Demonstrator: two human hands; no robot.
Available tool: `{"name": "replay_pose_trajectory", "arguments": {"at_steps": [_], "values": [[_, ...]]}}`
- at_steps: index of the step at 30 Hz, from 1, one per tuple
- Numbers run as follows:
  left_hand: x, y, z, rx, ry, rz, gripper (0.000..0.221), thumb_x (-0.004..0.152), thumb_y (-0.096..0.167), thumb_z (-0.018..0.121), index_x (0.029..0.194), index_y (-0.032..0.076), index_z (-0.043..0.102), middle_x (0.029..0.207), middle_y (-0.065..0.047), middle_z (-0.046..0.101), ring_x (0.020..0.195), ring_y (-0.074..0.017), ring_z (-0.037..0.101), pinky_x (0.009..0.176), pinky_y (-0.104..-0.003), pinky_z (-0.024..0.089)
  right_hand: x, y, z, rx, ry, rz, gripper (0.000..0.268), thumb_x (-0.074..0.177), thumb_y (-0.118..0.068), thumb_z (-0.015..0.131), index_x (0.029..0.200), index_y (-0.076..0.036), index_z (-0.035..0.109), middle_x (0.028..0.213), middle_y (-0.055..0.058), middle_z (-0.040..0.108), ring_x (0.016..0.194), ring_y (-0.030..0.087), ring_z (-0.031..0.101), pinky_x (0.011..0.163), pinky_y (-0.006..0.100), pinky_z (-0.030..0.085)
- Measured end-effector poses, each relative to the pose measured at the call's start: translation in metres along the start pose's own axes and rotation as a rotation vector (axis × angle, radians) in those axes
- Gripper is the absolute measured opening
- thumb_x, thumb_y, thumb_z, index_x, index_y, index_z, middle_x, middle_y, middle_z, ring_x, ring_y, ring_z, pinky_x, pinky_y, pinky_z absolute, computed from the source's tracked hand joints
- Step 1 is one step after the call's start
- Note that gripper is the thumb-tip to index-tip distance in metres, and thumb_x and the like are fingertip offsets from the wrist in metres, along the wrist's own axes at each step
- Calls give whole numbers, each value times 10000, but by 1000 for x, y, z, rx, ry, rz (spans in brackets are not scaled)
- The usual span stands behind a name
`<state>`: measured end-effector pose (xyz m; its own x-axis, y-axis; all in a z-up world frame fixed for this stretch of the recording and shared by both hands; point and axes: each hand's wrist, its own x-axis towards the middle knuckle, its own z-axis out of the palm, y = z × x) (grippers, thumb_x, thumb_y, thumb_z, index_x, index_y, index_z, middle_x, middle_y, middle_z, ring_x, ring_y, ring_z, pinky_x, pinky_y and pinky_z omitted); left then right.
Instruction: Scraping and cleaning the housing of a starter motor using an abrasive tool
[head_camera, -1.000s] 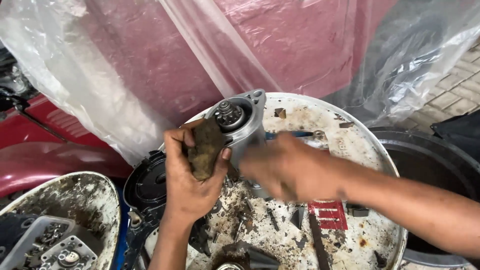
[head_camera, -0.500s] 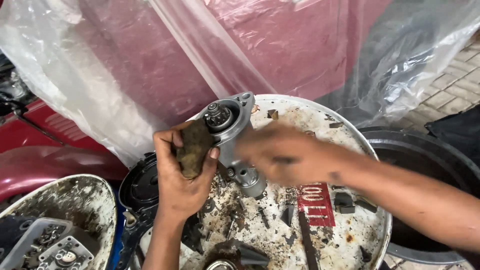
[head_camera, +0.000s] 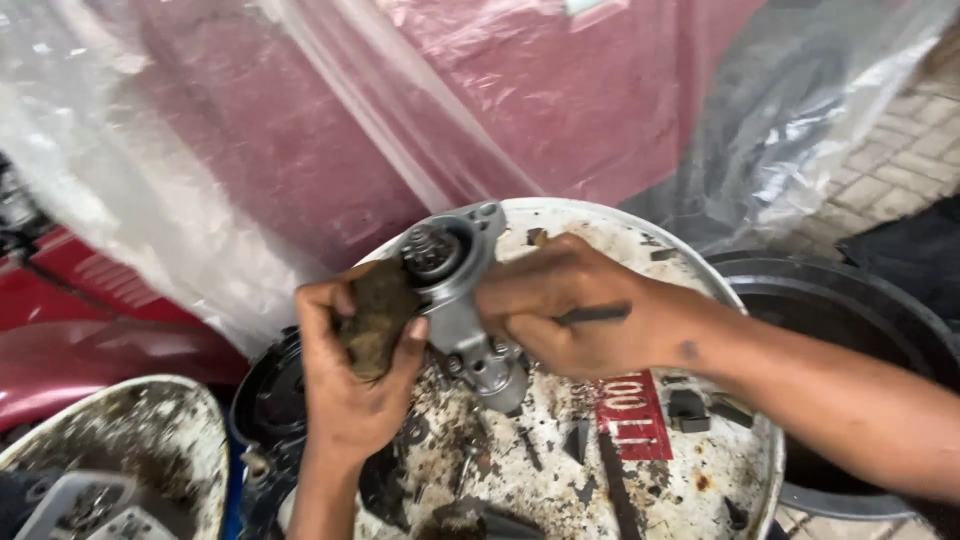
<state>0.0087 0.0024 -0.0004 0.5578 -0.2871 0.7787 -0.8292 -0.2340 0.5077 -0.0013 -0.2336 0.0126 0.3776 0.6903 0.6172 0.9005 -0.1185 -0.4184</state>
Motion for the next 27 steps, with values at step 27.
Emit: {"name": "replay_pose_trajectory", "arguments": {"at_steps": [27], "values": [[-28, -23, -17, 187, 372, 98, 464, 1013, 345, 604, 1360, 155, 360, 1405, -175, 552, 1339, -407, 621, 1288, -518, 547, 19, 52, -25, -145, 766, -203, 245, 757, 91, 341, 724, 2, 567, 667, 88, 592, 538, 177, 546, 497, 283, 470]]}}
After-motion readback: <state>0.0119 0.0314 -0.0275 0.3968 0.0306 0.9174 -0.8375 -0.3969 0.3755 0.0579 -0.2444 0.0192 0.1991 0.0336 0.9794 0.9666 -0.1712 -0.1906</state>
